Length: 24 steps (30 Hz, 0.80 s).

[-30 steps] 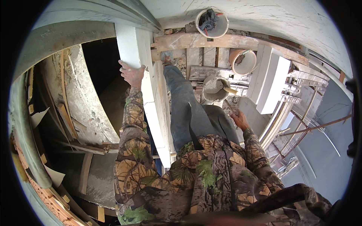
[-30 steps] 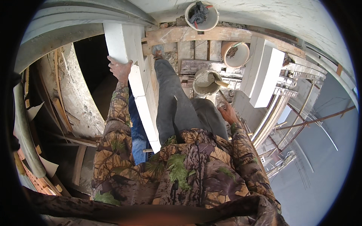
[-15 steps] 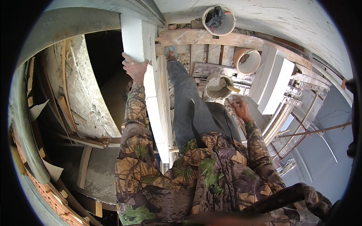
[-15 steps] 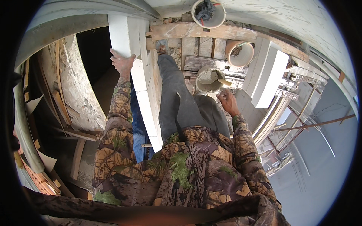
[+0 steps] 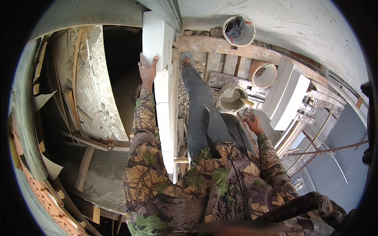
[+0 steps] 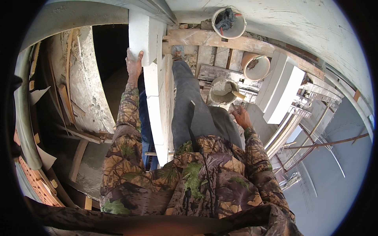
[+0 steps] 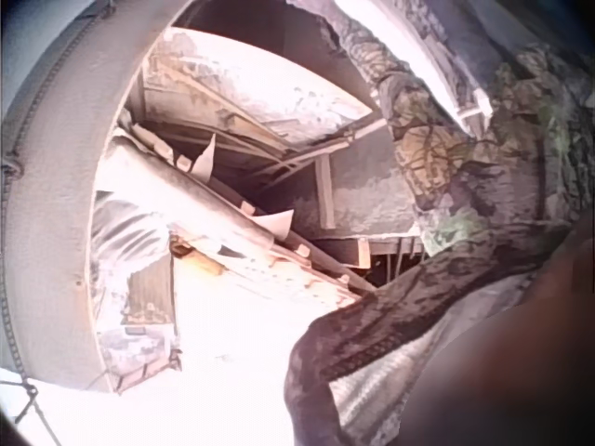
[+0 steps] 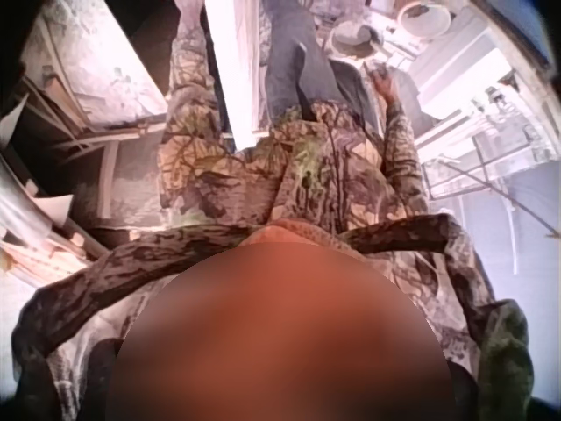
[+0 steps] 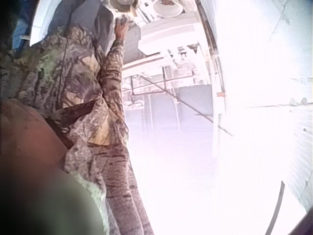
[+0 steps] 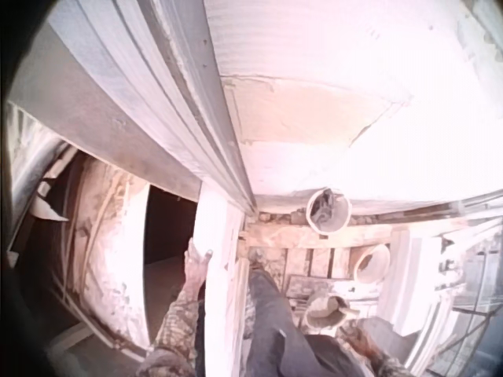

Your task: The person cuts a white insulation panel with a hand saw, then applies mortar from a bucket using a trowel to a curved wall section. They place the cut panel into the wall and continue applying mortar to secure it.

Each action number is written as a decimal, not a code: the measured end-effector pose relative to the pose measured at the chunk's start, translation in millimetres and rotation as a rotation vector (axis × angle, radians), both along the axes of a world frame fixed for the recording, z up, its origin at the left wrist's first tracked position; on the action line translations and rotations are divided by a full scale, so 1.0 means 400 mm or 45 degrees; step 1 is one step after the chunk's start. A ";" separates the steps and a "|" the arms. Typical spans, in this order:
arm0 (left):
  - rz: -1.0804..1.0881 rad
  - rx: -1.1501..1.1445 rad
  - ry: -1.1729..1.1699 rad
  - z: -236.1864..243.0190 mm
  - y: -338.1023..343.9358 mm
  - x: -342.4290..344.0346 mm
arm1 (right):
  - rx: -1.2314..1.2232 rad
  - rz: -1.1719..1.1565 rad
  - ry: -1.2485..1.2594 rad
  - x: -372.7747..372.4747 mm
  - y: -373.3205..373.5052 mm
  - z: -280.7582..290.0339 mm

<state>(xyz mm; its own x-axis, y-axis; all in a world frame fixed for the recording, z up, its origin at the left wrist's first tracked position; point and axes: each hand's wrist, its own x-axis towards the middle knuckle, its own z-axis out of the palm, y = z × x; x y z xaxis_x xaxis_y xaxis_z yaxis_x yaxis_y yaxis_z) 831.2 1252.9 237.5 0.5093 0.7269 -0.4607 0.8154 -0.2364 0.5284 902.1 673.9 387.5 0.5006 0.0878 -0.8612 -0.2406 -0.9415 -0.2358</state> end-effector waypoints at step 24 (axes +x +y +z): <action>-0.053 0.225 -0.111 -0.093 -0.026 -0.031 | 1.649 0.745 -0.415 0.234 1.382 -0.260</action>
<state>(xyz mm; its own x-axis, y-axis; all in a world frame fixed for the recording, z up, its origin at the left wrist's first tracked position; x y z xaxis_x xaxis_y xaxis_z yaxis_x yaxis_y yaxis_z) 819.0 1242.4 200.2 0.5730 0.7701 -0.2803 0.7558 -0.3643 0.5440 995.8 1226.8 283.6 0.2750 0.9539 0.1199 0.3236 0.0256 -0.9459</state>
